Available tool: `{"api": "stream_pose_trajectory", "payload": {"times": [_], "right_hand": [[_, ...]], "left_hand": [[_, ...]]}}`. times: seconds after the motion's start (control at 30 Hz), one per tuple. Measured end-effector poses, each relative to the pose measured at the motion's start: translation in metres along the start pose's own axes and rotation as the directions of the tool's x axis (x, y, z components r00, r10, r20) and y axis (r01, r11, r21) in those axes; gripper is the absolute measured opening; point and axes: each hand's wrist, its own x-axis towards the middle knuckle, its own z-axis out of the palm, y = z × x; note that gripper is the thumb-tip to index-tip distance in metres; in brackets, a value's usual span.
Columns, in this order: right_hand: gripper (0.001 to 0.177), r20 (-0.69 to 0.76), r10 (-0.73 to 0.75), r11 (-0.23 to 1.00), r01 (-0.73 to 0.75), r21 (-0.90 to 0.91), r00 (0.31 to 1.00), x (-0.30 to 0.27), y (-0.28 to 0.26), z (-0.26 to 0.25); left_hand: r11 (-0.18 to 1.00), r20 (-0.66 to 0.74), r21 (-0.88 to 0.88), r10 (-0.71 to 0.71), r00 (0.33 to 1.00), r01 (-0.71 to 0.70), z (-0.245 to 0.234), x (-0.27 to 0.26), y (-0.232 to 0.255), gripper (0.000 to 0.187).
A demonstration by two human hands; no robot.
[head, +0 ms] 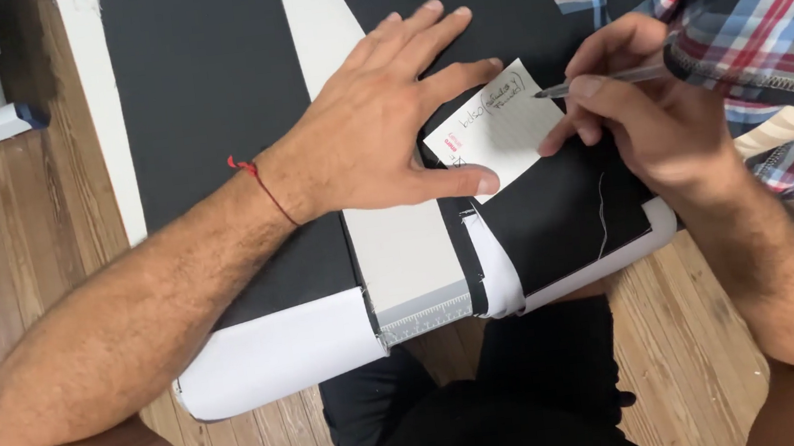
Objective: Marking and organizing leather pieces on a workbench using a pen
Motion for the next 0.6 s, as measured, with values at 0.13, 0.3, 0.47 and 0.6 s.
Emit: {"api": "stream_pose_trajectory", "payload": {"times": [0.13,0.3,0.47,0.6], "right_hand": [[0.006,-0.017,-0.014,0.998,0.013,-0.056,1.0,-0.001,0.0,0.002],[0.008,0.004,0.019,0.988,-0.018,-0.153,1.0,0.0,-0.005,0.003],[0.006,0.15,0.036,0.92,0.026,-0.39,0.988,0.008,-0.034,0.017],[0.008,0.239,0.007,0.832,0.127,-0.54,0.971,0.015,-0.029,0.027]], "left_hand": [[0.999,-0.007,-0.006,-0.041,0.999,0.041,-0.002,-0.002,-0.003,0.118],[0.999,0.076,-0.035,0.036,0.996,-0.033,-0.001,0.0,-0.003,0.067],[1.0,0.113,-0.023,-0.018,0.993,0.021,0.001,-0.001,0.003,0.082],[1.0,0.175,-0.006,-0.017,0.984,0.019,0.004,-0.003,-0.001,0.089]]}}
